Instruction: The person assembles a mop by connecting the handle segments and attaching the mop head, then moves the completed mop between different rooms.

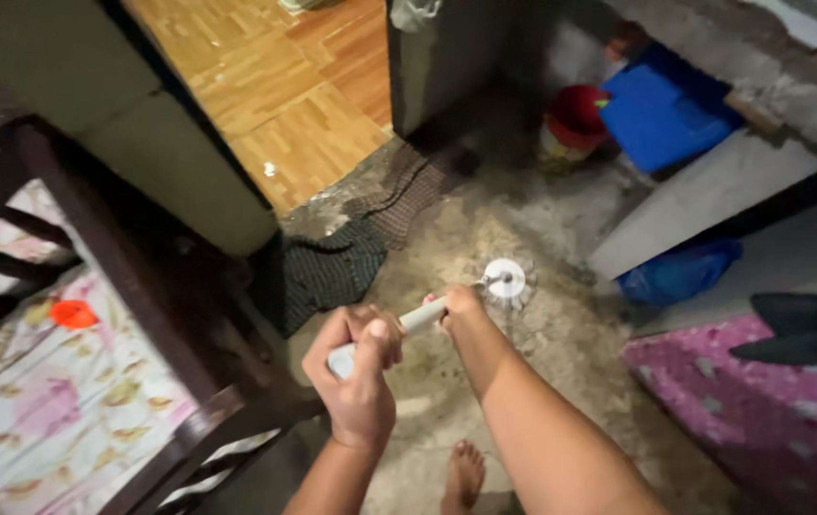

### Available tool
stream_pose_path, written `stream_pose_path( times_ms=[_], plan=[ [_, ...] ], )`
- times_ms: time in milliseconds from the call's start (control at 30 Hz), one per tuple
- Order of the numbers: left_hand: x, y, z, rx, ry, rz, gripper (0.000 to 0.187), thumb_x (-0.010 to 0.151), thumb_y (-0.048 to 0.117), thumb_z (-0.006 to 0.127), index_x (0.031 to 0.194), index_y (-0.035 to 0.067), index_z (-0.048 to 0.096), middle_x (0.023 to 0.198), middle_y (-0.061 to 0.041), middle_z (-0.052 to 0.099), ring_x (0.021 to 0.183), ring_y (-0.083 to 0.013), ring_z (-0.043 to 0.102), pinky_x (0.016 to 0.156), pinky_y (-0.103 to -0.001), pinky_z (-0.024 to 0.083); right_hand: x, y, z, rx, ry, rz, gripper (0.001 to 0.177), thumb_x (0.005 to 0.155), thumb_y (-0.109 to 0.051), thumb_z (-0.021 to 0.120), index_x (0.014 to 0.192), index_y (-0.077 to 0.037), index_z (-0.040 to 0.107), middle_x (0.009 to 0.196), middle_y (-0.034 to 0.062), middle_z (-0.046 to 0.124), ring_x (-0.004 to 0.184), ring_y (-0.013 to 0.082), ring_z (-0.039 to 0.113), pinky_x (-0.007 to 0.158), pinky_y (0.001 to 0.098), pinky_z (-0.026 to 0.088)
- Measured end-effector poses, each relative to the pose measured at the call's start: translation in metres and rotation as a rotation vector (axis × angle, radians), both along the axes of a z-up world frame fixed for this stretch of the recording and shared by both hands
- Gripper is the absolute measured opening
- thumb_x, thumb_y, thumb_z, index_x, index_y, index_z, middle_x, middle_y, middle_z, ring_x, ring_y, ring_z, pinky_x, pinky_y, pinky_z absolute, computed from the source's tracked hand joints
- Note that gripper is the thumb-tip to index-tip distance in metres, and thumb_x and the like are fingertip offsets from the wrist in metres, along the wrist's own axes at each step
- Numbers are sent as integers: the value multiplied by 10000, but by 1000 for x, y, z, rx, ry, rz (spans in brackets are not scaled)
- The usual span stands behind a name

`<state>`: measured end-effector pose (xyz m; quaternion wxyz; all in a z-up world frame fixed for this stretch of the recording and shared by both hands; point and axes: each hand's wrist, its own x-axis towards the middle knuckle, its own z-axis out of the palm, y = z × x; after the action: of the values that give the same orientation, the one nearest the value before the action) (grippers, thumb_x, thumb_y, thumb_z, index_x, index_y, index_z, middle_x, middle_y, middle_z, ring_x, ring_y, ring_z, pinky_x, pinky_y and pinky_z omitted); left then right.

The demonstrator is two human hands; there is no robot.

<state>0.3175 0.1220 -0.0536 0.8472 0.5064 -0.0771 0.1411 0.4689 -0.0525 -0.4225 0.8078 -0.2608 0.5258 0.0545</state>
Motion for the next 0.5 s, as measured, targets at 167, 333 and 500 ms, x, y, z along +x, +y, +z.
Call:
stream_pose_path(
  times_ms=[167,333,500],
  plan=[
    [11,-46,-12,138,248,25,318,954,62,603,689,65,428,661,-78,561,592,-127,495,545,-291,434,-6,-43,44,-71,-48,141,250,977,-170,470,1176,-23,430,856,211,590,661,363,590,589,510,562],
    [63,-43,24,129,262,60,293,921,75,592,658,57,463,680,-93,617,588,-131,527,544,-284,428,-1,-2,120,66,-99,115,227,955,-173,575,1109,-20,510,856,174,609,728,326,626,645,486,570],
    [84,-64,15,-45,104,-27,326,961,63,619,711,72,410,646,-45,500,603,-122,456,578,-294,403,27,-15,100,-9,-65,18,154,830,12,607,964,-28,544,849,163,550,707,355,582,623,537,547]
  ],
)
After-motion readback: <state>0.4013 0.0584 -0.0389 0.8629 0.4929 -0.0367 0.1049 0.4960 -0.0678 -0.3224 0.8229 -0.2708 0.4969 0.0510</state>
